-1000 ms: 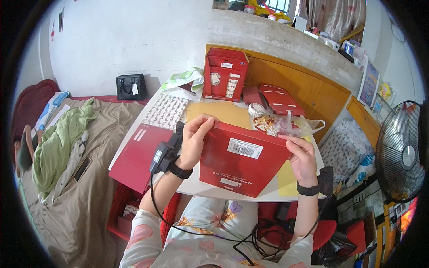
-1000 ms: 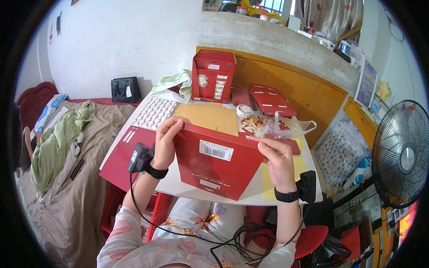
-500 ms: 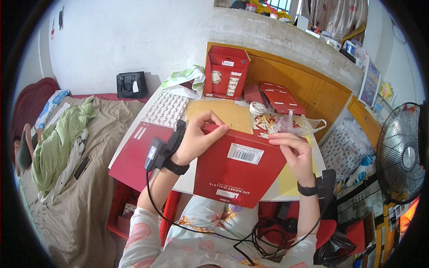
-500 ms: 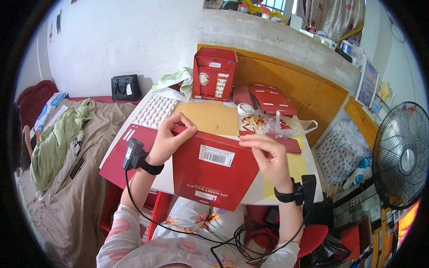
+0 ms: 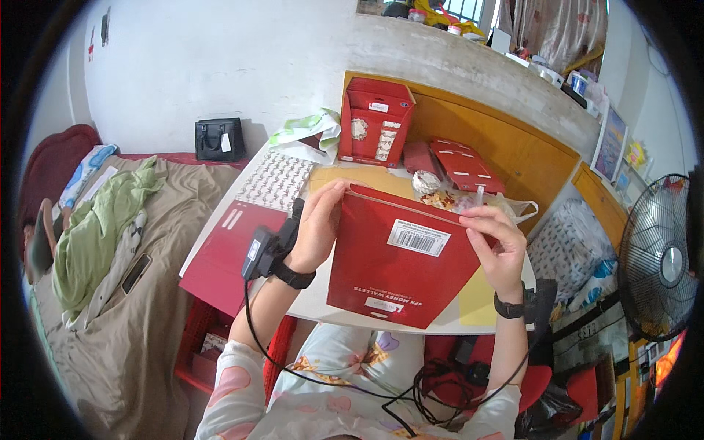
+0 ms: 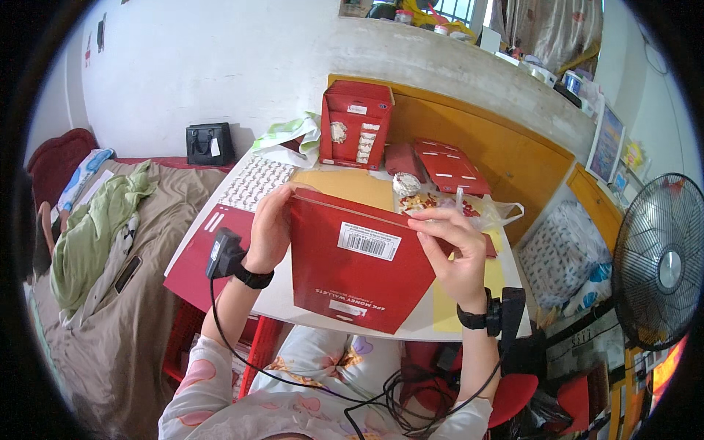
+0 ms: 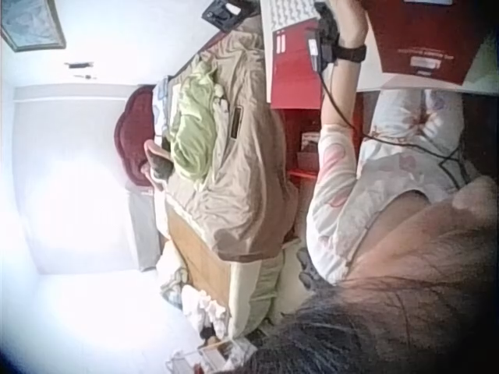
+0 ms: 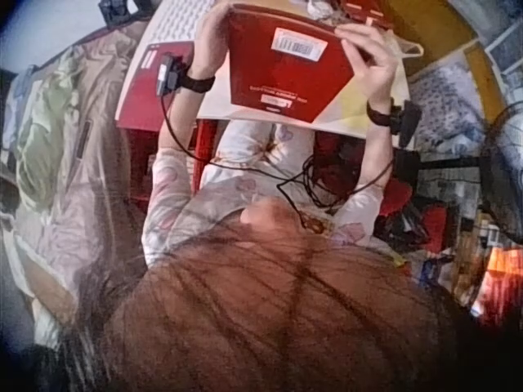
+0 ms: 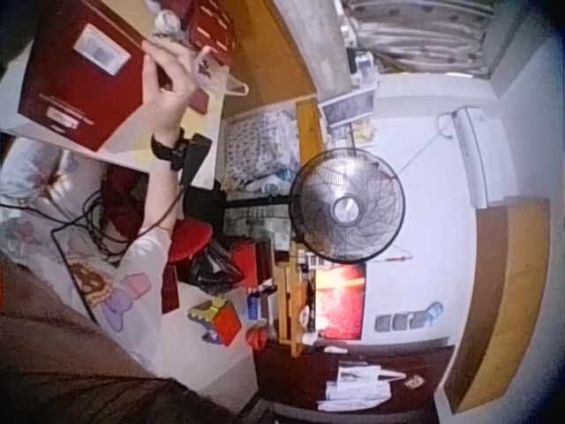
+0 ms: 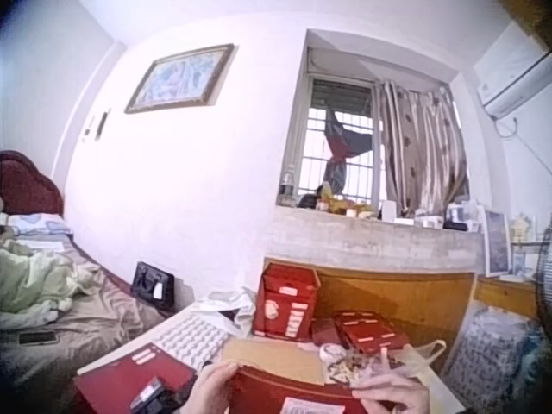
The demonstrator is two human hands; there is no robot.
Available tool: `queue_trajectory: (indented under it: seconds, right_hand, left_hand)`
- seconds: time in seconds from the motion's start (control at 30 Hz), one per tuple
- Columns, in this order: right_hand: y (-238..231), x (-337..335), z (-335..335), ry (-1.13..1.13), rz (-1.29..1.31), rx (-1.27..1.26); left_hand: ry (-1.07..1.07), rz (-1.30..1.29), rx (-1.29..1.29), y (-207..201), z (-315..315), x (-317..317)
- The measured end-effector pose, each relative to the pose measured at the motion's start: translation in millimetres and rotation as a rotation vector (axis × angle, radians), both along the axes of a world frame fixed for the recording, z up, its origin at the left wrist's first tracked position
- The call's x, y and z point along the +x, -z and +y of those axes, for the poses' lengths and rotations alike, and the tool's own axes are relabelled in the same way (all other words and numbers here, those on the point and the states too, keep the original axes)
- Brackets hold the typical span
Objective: Assembling red paper wallets and inserting yellow paper dividers.
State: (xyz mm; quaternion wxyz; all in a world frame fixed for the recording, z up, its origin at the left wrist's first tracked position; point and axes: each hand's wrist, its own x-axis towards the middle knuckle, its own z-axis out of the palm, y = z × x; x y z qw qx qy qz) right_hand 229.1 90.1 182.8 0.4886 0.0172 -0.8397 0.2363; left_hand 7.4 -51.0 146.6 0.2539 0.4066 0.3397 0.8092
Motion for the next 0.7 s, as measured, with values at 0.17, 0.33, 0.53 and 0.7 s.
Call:
queue_trajectory:
  seconds: [0.17, 0.33, 0.53, 0.7]
  right_hand:
    - [-1, -10, 5, 0.016, 0.121, 0.043]
    - [12, -15, 7, 0.063, 0.203, 0.053]
    - [30, -14, 10, -0.006, 0.146, -0.169]
    - [24, -13, -10, 0.032, 0.127, -0.395]
  left_hand:
    - [0.005, 0.086, 0.078, 0, 2, 0]
    - [-0.073, 0.149, 0.145, 9, 6, 0]
    - [-0.103, 0.176, 0.078, 19, 6, -4]
    - [-0.161, 0.184, 0.123, 22, 4, -2]
